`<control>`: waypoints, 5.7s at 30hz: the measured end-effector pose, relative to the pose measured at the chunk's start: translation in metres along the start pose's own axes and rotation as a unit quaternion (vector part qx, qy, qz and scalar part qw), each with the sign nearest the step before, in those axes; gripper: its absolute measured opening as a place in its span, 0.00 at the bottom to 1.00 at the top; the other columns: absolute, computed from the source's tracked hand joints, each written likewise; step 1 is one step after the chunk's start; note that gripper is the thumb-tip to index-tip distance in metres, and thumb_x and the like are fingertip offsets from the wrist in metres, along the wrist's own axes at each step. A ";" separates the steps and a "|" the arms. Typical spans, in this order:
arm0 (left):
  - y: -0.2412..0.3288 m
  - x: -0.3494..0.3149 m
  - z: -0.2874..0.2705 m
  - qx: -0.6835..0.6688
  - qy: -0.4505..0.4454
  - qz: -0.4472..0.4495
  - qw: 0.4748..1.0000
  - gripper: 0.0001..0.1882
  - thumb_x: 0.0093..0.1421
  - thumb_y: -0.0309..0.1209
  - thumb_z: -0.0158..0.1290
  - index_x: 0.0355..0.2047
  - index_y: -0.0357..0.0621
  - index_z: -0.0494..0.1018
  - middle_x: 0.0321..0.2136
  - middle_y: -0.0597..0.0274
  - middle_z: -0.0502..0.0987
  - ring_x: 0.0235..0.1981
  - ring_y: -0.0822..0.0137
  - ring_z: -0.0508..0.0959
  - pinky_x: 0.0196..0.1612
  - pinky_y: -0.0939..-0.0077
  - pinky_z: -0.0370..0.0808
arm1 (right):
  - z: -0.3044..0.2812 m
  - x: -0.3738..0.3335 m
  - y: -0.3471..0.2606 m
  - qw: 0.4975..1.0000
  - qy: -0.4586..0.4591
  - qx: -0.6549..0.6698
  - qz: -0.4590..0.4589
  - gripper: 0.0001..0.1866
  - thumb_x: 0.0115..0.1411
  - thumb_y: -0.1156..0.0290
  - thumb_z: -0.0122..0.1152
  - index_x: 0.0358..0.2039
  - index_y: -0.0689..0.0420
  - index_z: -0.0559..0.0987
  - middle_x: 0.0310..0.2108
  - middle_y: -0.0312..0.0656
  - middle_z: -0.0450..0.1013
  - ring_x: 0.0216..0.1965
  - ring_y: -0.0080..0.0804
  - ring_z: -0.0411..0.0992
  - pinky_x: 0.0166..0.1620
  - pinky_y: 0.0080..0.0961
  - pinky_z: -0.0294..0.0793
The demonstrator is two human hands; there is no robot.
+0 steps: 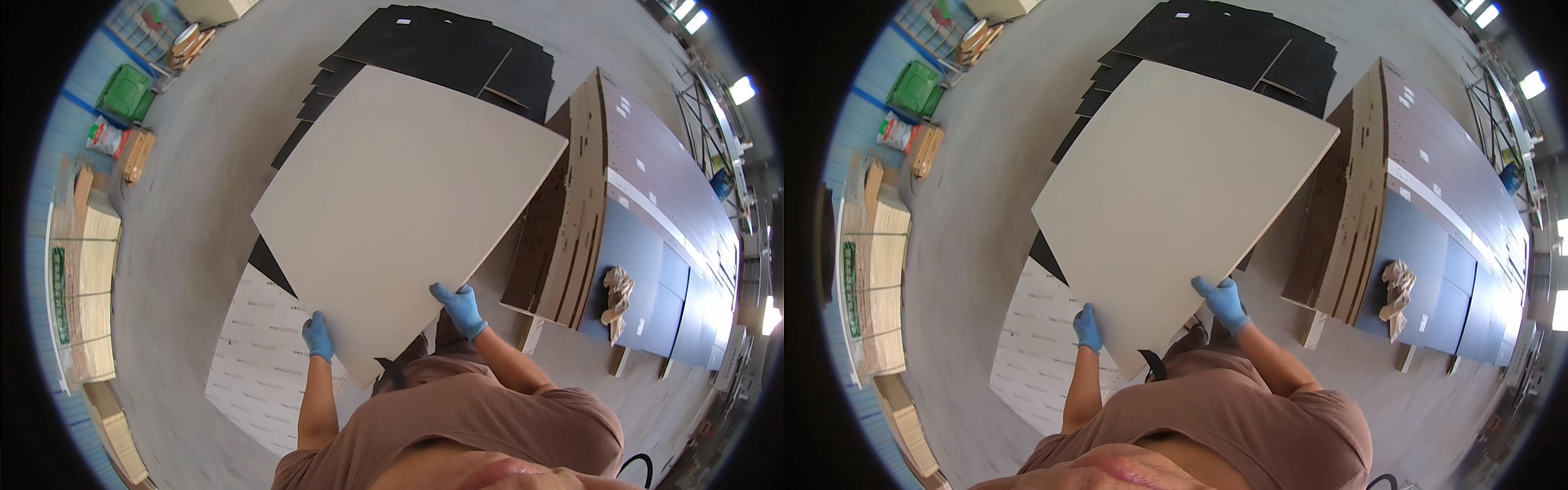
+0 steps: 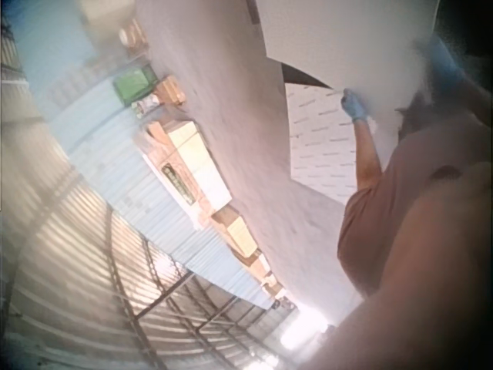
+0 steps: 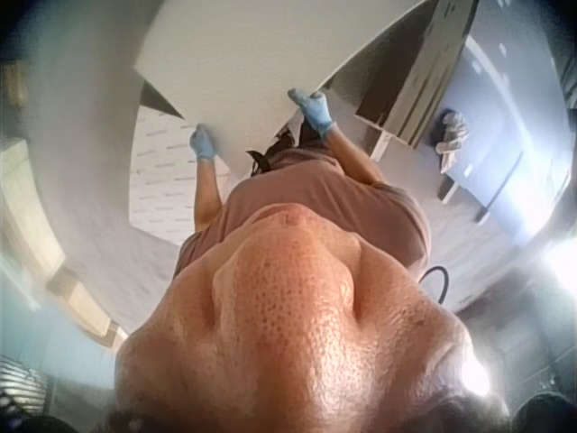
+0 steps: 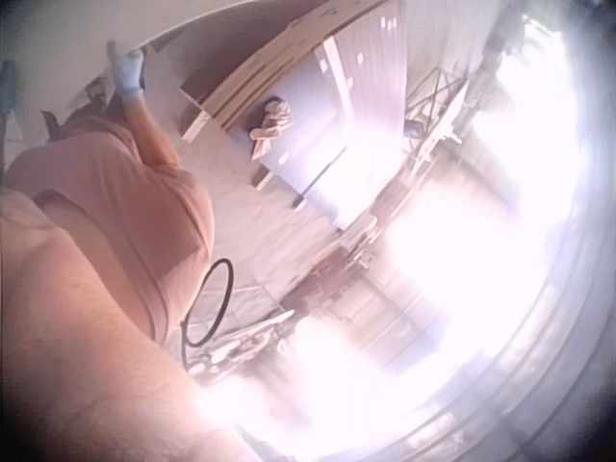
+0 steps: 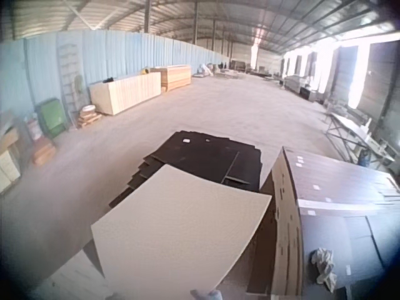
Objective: The person wipes the surfaces of large flat panels with a cloth, flipping each panel to clean both sides. The person handles black, brown, and white panels one at a time, placing them back in a stack after wiping.
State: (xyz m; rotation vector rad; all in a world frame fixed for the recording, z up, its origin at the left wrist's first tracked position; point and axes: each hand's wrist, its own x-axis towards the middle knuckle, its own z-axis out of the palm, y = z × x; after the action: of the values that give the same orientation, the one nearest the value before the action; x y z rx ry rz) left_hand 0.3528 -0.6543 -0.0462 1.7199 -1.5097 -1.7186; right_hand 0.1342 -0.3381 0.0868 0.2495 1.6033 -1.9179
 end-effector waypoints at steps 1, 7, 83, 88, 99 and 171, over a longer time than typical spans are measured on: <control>0.005 -0.004 -0.006 0.004 -0.010 0.014 1.000 0.17 0.65 0.43 0.58 0.32 0.40 0.75 0.26 0.67 0.74 0.25 0.70 0.70 0.32 0.69 0.70 | 0.007 -0.007 -0.009 1.000 -0.010 -0.017 -0.017 0.15 0.64 0.68 0.69 0.48 0.64 0.84 0.44 0.37 0.82 0.44 0.24 0.78 0.50 0.26 0.78; 0.068 -0.037 -0.015 0.331 0.076 0.171 0.925 0.25 0.64 0.42 0.55 0.51 0.32 0.74 0.46 0.46 0.78 0.46 0.54 0.77 0.51 0.62 0.74 | 0.044 -0.022 -0.033 0.991 -0.022 -0.129 -0.019 0.17 0.66 0.65 0.66 0.47 0.66 0.84 0.42 0.38 0.83 0.42 0.21 0.77 0.47 0.23 0.77; -0.069 -0.021 -0.031 0.109 0.178 -0.175 0.962 0.12 0.63 0.42 0.56 0.26 0.52 0.78 0.16 0.68 0.71 0.14 0.72 0.67 0.17 0.70 0.64 | -0.106 0.334 -0.075 0.780 -0.025 -0.583 -0.226 0.16 0.61 0.60 0.63 0.46 0.53 0.83 0.42 0.50 0.80 0.39 0.54 0.80 0.44 0.45 0.79; -0.049 -0.066 0.133 0.154 0.034 -0.193 0.968 0.11 0.63 0.37 0.63 0.42 0.46 0.81 0.27 0.69 0.79 0.23 0.74 0.74 0.26 0.74 0.74 | -0.128 0.502 -0.190 0.656 0.084 -0.707 -0.251 0.34 0.60 0.55 0.65 0.64 0.52 0.69 0.69 0.52 0.60 0.69 0.53 0.59 0.68 0.50 0.59; 0.091 -0.002 0.424 0.172 -0.128 0.014 0.977 0.23 0.68 0.35 0.59 0.57 0.32 0.75 0.53 0.55 0.81 0.55 0.65 0.78 0.62 0.71 0.74 | -0.126 0.660 -0.252 0.438 -0.007 -0.884 -0.162 0.41 0.68 0.52 0.58 0.72 0.61 0.58 0.73 0.72 0.45 0.74 0.70 0.47 0.73 0.55 0.50; 0.127 0.079 0.525 0.337 0.155 -0.050 0.927 0.48 0.46 0.52 0.75 0.60 0.35 0.71 0.57 0.43 0.77 0.56 0.46 0.78 0.59 0.57 0.77 | -0.244 0.286 -0.009 0.888 0.104 -0.031 0.448 0.31 0.66 0.56 0.66 0.61 0.63 0.71 0.53 0.46 0.74 0.47 0.42 0.77 0.49 0.39 0.84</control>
State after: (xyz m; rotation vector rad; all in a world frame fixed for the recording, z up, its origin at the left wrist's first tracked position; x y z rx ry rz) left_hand -0.1732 -0.5305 -0.1238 2.2817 -2.0161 -0.9245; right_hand -0.1553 -0.2038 -0.1127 1.0022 1.3111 -1.1336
